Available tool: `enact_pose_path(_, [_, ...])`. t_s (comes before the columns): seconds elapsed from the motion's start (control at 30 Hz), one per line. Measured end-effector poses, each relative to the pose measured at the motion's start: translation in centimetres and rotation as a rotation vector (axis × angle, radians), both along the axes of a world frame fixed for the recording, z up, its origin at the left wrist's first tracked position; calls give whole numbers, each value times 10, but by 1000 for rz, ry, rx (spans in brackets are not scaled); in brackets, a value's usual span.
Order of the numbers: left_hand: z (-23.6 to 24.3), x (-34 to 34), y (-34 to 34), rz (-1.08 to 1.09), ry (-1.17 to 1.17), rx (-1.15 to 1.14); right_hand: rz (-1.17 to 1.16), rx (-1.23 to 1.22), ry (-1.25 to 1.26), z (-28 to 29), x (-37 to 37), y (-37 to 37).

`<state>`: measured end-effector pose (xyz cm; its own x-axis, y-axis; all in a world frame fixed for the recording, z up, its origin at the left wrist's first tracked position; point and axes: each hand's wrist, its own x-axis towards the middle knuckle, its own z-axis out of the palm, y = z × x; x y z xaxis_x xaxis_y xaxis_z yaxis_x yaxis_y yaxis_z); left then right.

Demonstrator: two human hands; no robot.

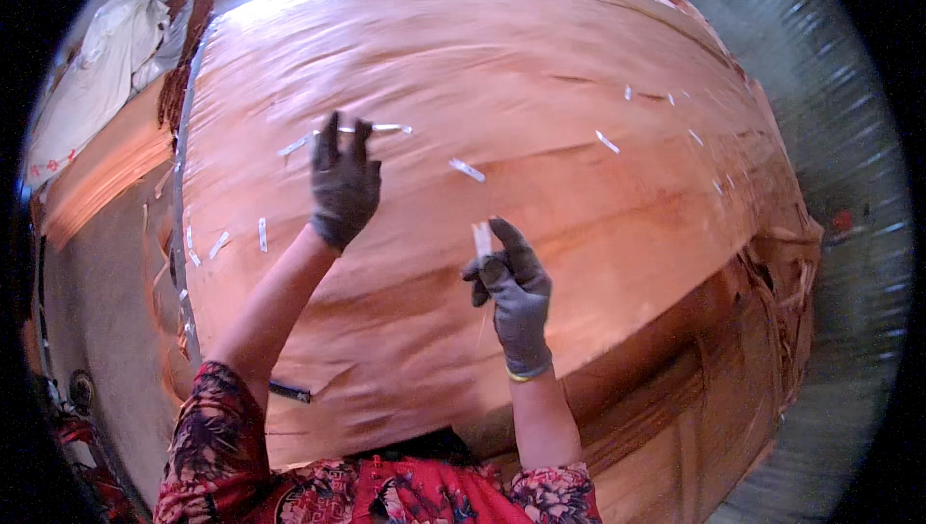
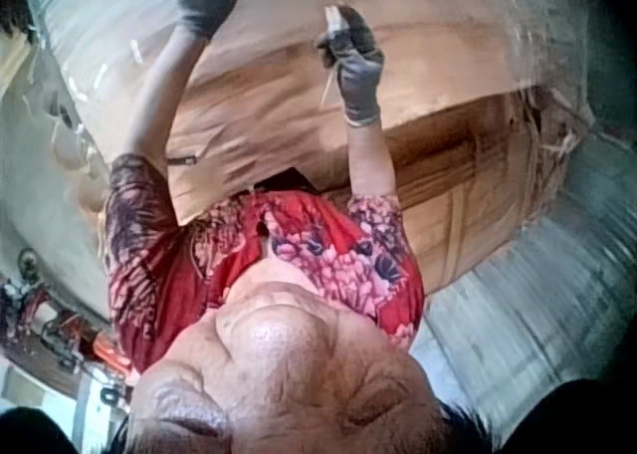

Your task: The person applies thin strips of wood veneer to a large, curved wooden surface. They smooth the veneer, cut it to fit the contours using a utility knife, and secure it with small white tabs.

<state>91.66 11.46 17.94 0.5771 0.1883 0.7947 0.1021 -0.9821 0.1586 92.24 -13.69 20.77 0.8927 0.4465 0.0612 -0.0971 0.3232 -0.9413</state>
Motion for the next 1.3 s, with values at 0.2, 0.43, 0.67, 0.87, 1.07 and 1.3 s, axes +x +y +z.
enact_pose_path(0.2, [2,-174,-59,-478,447,-1053,279,-97,12,5,-103,15])
enact_pose_path(0.43, [2,-333,-103,-588,184,-902,518,-446,182,-23,-259,-5])
enact_pose_path(0.67, [-19,-412,-93,-456,429,-675,625,-631,106,-36,-325,-6])
enact_pose_path(0.87, [-14,-408,-67,-267,467,-677,449,-588,318,-41,-306,17])
enact_pose_path(1.07, [-35,-382,-40,-176,276,-578,330,-487,348,-62,-271,61])
enact_pose_path(1.3, [-59,-361,-33,-292,440,-241,251,-619,409,-79,-257,78])
